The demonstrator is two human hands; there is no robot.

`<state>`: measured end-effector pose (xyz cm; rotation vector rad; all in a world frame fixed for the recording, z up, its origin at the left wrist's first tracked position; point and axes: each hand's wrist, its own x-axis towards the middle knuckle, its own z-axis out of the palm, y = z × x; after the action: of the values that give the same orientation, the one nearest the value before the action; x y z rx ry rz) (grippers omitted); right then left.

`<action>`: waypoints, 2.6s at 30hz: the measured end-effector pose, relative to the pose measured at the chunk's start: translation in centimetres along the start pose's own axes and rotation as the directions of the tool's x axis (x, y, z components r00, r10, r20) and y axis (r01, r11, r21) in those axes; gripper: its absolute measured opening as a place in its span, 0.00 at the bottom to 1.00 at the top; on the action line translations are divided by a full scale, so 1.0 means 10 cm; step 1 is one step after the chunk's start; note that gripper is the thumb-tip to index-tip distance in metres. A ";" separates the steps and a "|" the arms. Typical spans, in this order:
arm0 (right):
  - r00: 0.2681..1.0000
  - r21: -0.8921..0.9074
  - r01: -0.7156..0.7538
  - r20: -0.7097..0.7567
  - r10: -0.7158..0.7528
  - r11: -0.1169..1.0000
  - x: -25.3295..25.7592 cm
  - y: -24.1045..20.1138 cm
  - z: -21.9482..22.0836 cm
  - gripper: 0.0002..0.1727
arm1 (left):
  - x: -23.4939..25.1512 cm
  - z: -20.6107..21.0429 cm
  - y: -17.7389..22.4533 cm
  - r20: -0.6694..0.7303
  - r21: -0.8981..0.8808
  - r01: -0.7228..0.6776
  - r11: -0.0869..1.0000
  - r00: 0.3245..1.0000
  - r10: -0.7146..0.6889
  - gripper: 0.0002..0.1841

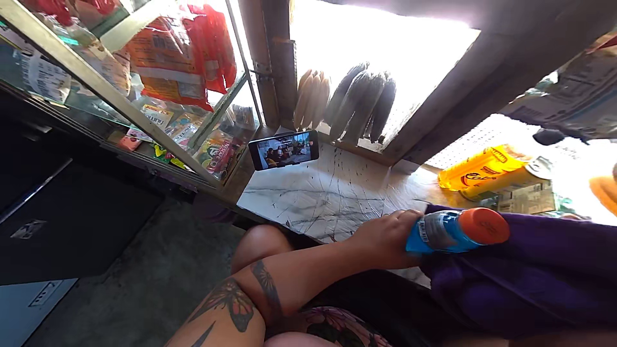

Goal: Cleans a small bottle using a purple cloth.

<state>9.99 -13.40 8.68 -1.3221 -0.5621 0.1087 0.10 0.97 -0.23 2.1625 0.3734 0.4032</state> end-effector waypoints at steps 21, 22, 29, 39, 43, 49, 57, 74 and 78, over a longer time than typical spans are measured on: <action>0.633 -0.200 0.564 0.728 -0.263 0.801 0.54 0.31 -0.11 0.17 | 0.02 0.04 -0.02 0.048 0.041 -0.115 0.992 0.992 0.113 0.37; 0.632 -0.206 0.556 0.734 -0.249 0.805 0.55 0.29 -0.12 0.17 | 0.02 0.05 -0.02 0.041 0.050 -0.130 0.990 0.991 0.128 0.37; 0.614 -0.318 0.547 0.781 -0.113 0.774 0.59 0.11 -0.24 0.17 | 0.03 0.09 0.02 0.064 0.144 -0.171 0.975 0.984 0.164 0.34; 0.713 -0.289 0.344 0.700 -0.048 0.893 0.63 0.17 -0.32 0.13 | 0.06 0.09 0.03 0.075 0.169 -0.184 0.968 0.982 0.173 0.35; 0.732 -0.266 0.285 0.681 -0.030 0.921 0.62 0.18 -0.33 0.11 | 0.07 0.09 0.02 0.080 0.159 -0.179 0.971 0.983 0.168 0.35; 0.765 -0.231 0.215 0.644 -0.017 0.949 0.61 0.23 -0.31 0.10 | 0.07 0.09 0.00 0.067 0.151 -0.183 0.971 0.982 0.175 0.35; 0.785 -0.058 0.058 0.620 -0.009 0.997 0.55 0.33 -0.23 0.09 | 0.05 0.09 -0.05 0.058 0.131 -0.186 0.974 0.982 0.180 0.35; 0.943 -0.072 -0.028 0.329 0.050 0.997 0.35 0.84 0.20 0.42 | 0.03 0.01 -0.08 0.018 -0.017 -0.044 0.999 0.999 0.045 0.38; 0.934 -0.110 0.102 0.353 -0.057 0.989 0.38 0.97 0.13 0.38 | 0.01 0.03 -0.07 -0.015 -0.022 -0.050 0.998 0.999 0.050 0.38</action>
<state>14.99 -8.22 1.04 -1.4105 -0.9372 0.2482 0.26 1.24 -0.96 2.1512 0.3218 0.4491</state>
